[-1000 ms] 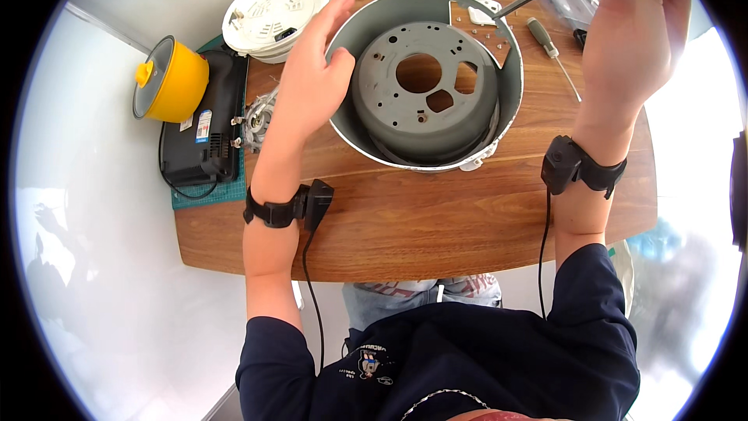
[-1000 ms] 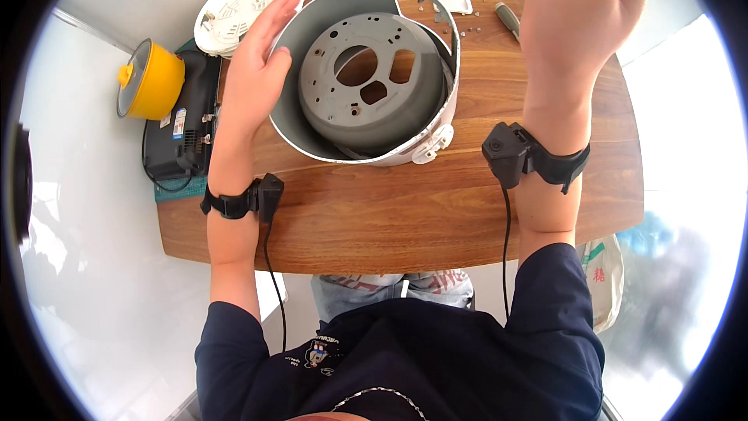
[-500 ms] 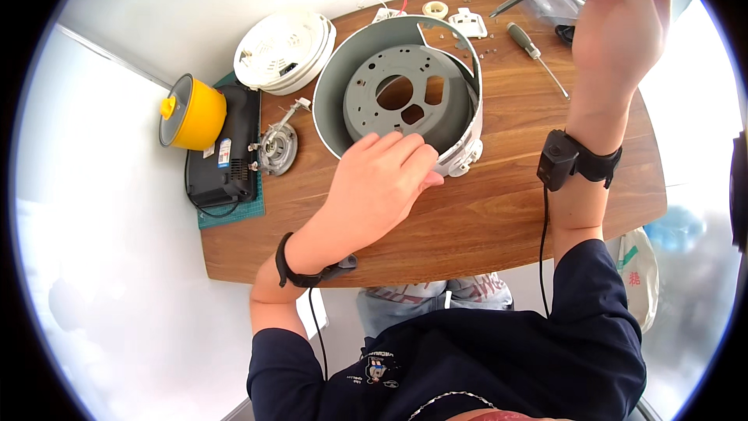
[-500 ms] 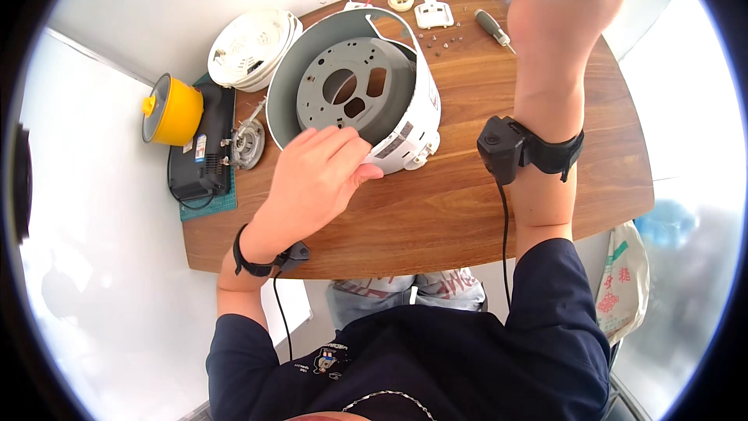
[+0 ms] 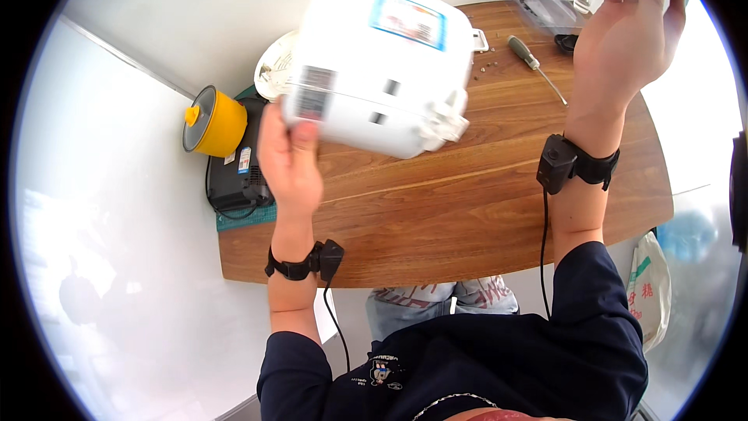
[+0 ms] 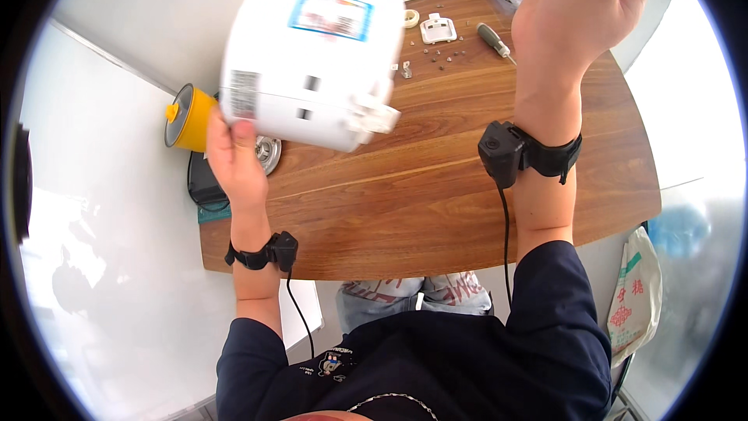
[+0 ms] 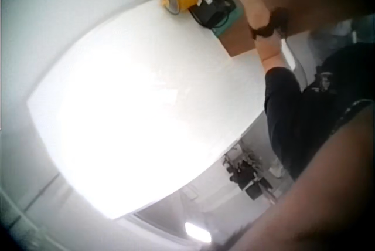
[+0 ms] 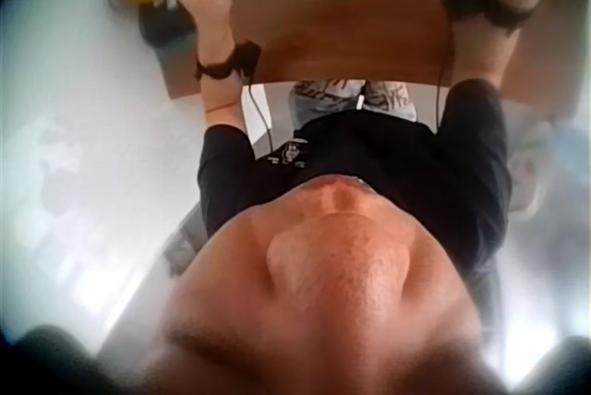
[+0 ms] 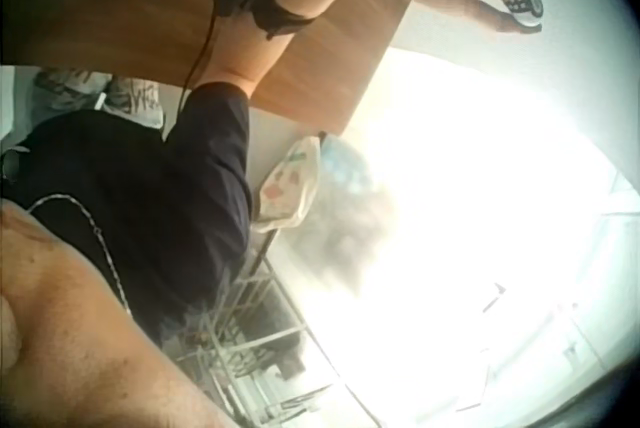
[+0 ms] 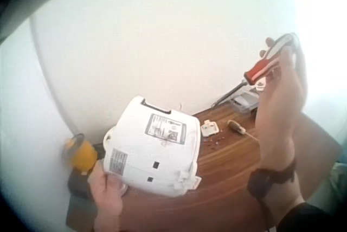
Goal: The person disassembles a white rice cooker using a screwdriver, removing the heating element and internal components. They then reassemble the cooker, securing the parts with screws and placing the inner pot back inside.
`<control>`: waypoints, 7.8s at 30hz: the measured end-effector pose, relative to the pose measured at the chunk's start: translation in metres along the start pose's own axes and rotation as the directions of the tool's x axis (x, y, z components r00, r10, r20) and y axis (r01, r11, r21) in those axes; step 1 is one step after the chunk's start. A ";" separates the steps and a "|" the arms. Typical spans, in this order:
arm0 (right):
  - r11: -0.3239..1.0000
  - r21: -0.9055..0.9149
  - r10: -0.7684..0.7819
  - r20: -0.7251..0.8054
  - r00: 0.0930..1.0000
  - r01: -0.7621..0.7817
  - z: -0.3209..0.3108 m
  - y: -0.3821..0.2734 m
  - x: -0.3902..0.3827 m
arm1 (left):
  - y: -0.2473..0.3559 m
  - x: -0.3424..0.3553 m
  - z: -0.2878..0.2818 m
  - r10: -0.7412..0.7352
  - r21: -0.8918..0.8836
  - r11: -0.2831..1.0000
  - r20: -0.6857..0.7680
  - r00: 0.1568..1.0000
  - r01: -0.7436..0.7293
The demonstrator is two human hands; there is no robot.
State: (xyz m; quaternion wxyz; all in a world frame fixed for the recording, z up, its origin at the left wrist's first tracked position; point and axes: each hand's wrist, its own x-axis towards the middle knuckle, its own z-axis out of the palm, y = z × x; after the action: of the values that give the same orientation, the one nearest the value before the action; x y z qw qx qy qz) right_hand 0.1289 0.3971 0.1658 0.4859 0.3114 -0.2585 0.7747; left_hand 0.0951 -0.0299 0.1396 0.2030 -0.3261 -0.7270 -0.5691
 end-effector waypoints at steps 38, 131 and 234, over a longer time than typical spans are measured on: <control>0.768 -0.624 0.354 0.602 0.716 0.145 0.123 0.085 -0.130 | -0.120 -0.076 0.013 -0.518 -0.868 -0.117 0.468 0.716 0.482; 0.225 -0.929 0.652 0.369 0.662 0.295 0.103 0.112 -0.123 | -0.118 -0.086 0.043 -0.619 -0.518 0.642 0.085 0.781 0.565; 0.422 -0.906 0.707 0.309 0.636 -0.029 0.089 0.118 -0.113 | -0.116 -0.082 0.039 -0.658 -0.523 0.589 0.133 0.741 0.617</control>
State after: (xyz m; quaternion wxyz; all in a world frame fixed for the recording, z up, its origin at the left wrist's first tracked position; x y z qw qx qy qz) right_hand 0.0795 0.2217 0.1313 0.2447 0.2156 -0.8168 0.4759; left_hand 0.0742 -0.0281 -0.0061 -0.0866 -0.0654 -0.5981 -0.7941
